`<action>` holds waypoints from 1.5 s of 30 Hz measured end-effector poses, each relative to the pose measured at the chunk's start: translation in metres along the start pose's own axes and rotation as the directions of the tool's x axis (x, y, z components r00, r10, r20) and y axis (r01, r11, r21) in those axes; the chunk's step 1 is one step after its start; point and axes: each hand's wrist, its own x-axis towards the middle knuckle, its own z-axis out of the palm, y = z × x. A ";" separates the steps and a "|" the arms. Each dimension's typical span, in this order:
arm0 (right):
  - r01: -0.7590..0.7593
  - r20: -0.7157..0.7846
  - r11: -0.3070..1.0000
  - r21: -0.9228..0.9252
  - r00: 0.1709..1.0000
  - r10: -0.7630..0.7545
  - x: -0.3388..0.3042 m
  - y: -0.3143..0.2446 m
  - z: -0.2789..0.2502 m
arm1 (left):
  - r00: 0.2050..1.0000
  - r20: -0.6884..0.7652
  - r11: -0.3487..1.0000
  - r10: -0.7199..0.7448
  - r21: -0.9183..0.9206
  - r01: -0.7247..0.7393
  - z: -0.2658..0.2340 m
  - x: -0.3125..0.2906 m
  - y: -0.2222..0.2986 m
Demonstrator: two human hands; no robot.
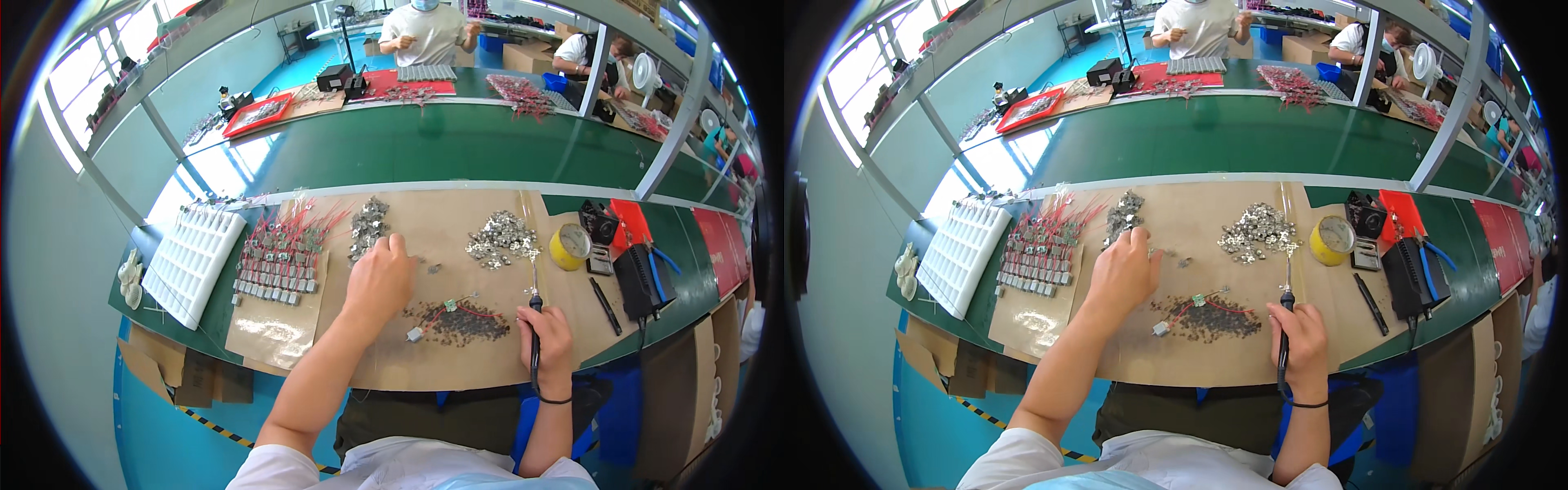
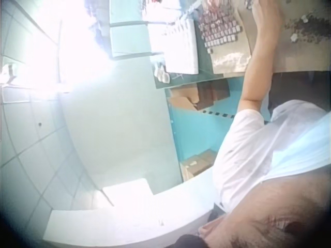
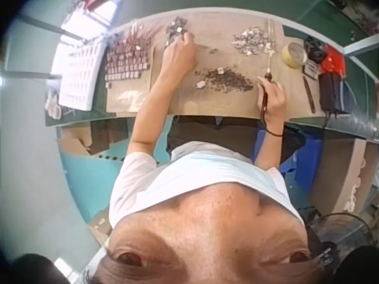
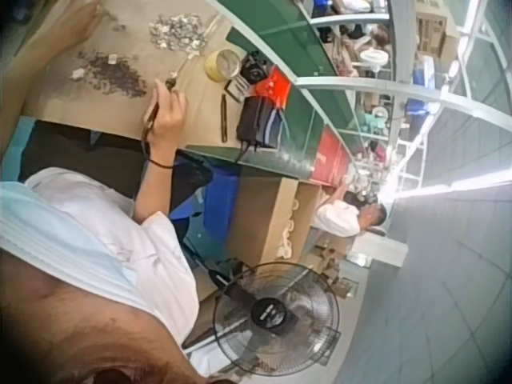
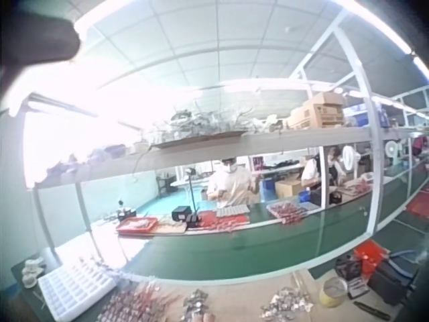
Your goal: Soldering wires onto small electronic components at an assembly line station.
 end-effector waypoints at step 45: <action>0.026 0.025 0.999 0.021 0.999 -0.026 0.008 0.013 0.008 | 0.938 0.065 0.694 0.339 -0.691 -0.203 0.050 -0.020 0.079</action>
